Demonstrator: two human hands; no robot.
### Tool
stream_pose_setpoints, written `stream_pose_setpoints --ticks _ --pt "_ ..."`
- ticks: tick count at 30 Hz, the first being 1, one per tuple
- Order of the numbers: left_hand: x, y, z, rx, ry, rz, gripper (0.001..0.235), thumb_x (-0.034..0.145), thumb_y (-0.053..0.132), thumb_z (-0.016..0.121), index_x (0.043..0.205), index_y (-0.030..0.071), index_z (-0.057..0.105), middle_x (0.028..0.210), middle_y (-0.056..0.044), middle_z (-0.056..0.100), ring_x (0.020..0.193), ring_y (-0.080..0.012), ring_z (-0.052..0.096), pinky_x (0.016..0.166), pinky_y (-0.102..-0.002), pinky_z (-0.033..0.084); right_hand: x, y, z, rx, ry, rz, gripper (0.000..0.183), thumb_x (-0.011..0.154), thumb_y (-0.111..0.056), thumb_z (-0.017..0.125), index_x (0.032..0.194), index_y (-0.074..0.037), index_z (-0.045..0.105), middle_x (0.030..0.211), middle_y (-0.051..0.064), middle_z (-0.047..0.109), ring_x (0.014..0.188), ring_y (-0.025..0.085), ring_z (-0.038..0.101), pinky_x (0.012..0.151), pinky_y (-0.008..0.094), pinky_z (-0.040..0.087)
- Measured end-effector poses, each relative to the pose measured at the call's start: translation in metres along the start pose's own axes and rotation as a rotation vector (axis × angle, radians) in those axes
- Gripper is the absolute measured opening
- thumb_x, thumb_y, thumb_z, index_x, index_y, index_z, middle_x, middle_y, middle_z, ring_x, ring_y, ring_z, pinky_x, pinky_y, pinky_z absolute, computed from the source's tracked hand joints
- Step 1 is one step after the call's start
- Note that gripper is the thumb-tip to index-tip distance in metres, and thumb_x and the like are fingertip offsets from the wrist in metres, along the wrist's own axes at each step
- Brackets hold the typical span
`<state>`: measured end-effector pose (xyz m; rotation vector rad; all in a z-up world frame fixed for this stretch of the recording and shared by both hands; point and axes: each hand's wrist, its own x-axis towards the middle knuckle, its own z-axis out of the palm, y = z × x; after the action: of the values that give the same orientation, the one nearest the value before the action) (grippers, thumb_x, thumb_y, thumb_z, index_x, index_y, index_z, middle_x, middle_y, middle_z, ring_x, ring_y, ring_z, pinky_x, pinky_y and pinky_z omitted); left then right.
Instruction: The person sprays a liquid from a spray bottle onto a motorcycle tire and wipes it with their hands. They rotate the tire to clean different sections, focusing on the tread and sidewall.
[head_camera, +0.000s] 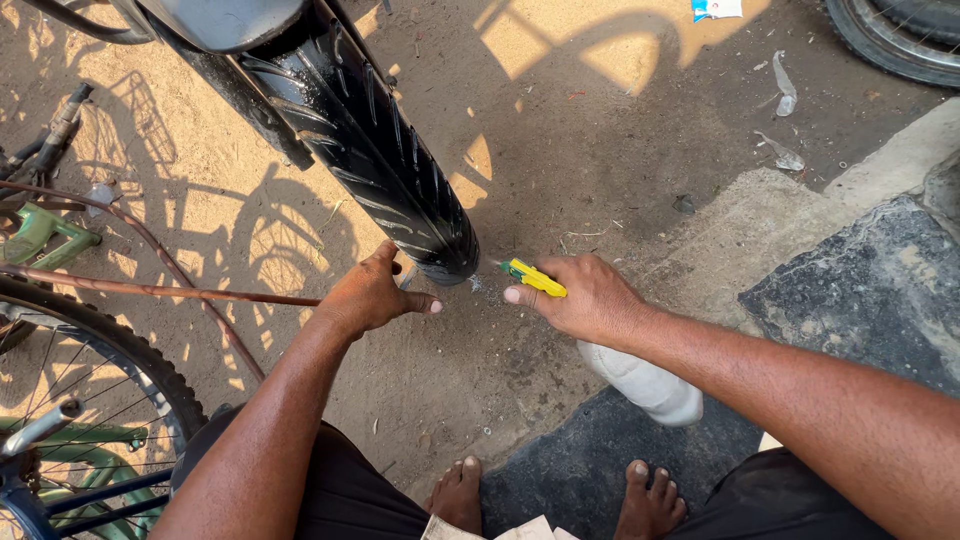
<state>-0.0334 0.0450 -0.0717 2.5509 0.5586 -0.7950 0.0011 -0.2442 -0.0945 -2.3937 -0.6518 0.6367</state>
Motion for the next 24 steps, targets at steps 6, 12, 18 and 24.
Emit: stream_pose_setpoints --ticks 6,12,18,24 --pt "0.004 -0.001 0.0 0.056 -0.034 0.008 0.118 0.061 0.05 0.092 0.155 0.011 0.032 0.147 -0.019 0.055 0.14 -0.0353 0.05 0.115 -0.05 0.043 0.006 0.013 0.016 0.043 0.058 -0.196 0.056 0.091 -0.061 0.059 0.1 -0.005 0.062 0.064 0.008 0.058 0.055 0.023 0.065 0.051 0.045 0.055" --pt "0.008 -0.001 -0.004 0.113 -0.033 0.056 0.119 0.06 0.052 0.093 0.151 0.001 0.037 0.141 -0.023 0.059 0.137 -0.0358 0.055 0.115 -0.049 0.045 -0.002 -0.004 0.013 -0.071 -0.087 -0.021 0.06 0.093 -0.066 0.058 0.089 -0.007 0.063 0.065 0.009 0.059 0.06 0.021 0.064 0.059 0.042 0.055" --pt "0.008 -0.001 -0.012 0.129 -0.038 0.131 0.115 0.06 0.046 0.096 0.149 0.0 0.039 0.141 -0.023 0.059 0.136 -0.0361 0.054 0.115 -0.046 0.043 -0.026 -0.042 0.016 0.016 0.084 -0.328 0.055 0.095 -0.06 0.055 0.095 -0.005 0.057 0.07 0.006 0.051 0.057 0.018 0.059 0.047 0.038 0.053" --pt "0.008 -0.005 -0.018 0.064 -0.021 0.202 0.108 0.061 0.038 0.098 0.146 0.003 0.042 0.139 -0.024 0.06 0.136 -0.0357 0.055 0.114 -0.043 0.043 -0.027 -0.067 0.009 -0.001 0.049 -0.172 0.055 0.094 -0.06 0.058 0.088 -0.006 0.058 0.066 0.006 0.052 0.057 0.019 0.06 0.048 0.04 0.05"
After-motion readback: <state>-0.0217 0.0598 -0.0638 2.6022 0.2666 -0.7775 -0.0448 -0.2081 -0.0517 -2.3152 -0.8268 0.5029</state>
